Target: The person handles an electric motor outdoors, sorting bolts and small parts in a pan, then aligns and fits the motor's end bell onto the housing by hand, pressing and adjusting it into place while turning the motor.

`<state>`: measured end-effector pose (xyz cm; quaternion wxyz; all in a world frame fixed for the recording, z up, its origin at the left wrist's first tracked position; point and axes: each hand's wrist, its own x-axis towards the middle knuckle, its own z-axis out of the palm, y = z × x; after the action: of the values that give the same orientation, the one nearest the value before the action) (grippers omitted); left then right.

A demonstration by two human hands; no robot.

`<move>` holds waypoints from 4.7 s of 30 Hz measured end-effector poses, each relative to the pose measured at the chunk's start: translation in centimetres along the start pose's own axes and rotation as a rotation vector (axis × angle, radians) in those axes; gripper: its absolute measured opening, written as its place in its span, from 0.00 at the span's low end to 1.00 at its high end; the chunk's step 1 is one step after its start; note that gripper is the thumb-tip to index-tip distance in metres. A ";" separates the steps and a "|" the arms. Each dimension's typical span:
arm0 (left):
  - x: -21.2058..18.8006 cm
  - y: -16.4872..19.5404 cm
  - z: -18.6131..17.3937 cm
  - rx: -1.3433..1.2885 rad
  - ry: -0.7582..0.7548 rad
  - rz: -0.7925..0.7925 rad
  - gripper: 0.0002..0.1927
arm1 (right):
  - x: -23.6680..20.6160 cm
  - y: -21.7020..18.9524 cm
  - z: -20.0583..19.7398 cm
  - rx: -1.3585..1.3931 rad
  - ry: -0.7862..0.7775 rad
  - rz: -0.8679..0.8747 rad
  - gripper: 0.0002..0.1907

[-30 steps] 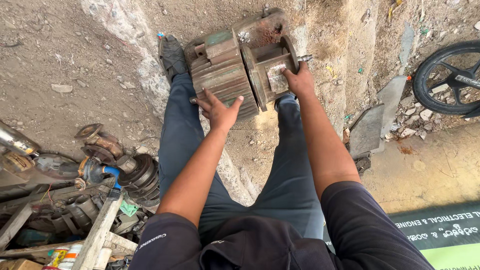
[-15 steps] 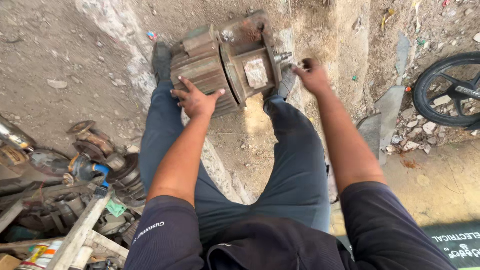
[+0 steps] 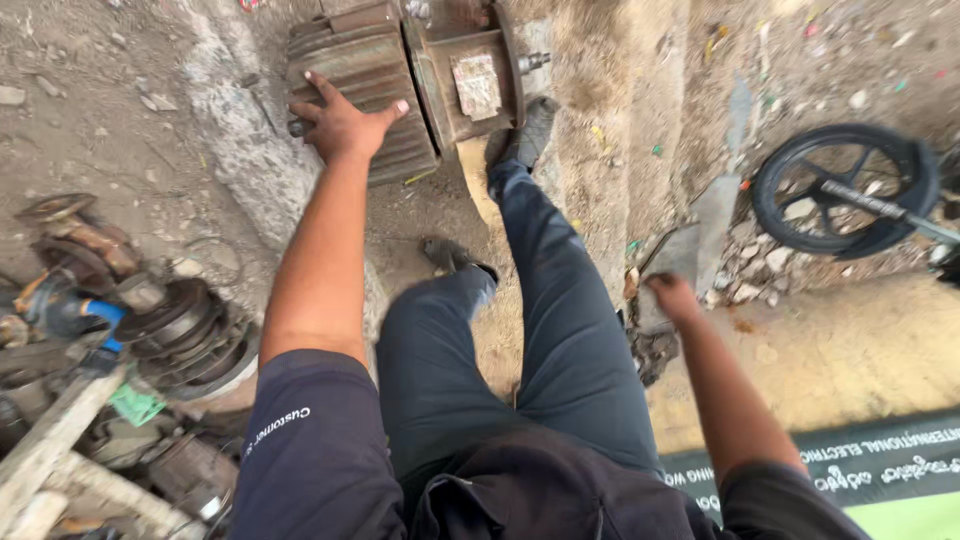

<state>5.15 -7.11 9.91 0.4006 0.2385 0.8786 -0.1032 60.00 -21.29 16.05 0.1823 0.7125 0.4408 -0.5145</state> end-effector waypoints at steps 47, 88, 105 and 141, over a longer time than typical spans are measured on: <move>-62.5 -44.1 -14.5 -2.163 0.524 1.147 0.64 | -57.8 -37.3 27.8 -0.363 -0.606 -2.490 0.48; -40.6 -105.2 -54.1 -0.511 1.774 -0.936 0.22 | -91.9 -96.5 61.9 -0.536 -2.191 -1.571 0.12; -42.0 -104.6 -56.7 -0.493 1.752 -1.028 0.22 | -92.7 -107.0 96.4 -0.940 -1.258 -1.931 0.16; -36.8 -109.8 -64.1 -0.663 1.323 -1.898 0.26 | -105.8 -95.2 140.8 -0.929 -2.288 -1.885 0.26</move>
<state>-71.12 -90.61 78.77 -0.3214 -0.6109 0.7234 0.0162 -106.97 -116.50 72.20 0.2286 -0.6883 0.4597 -0.5125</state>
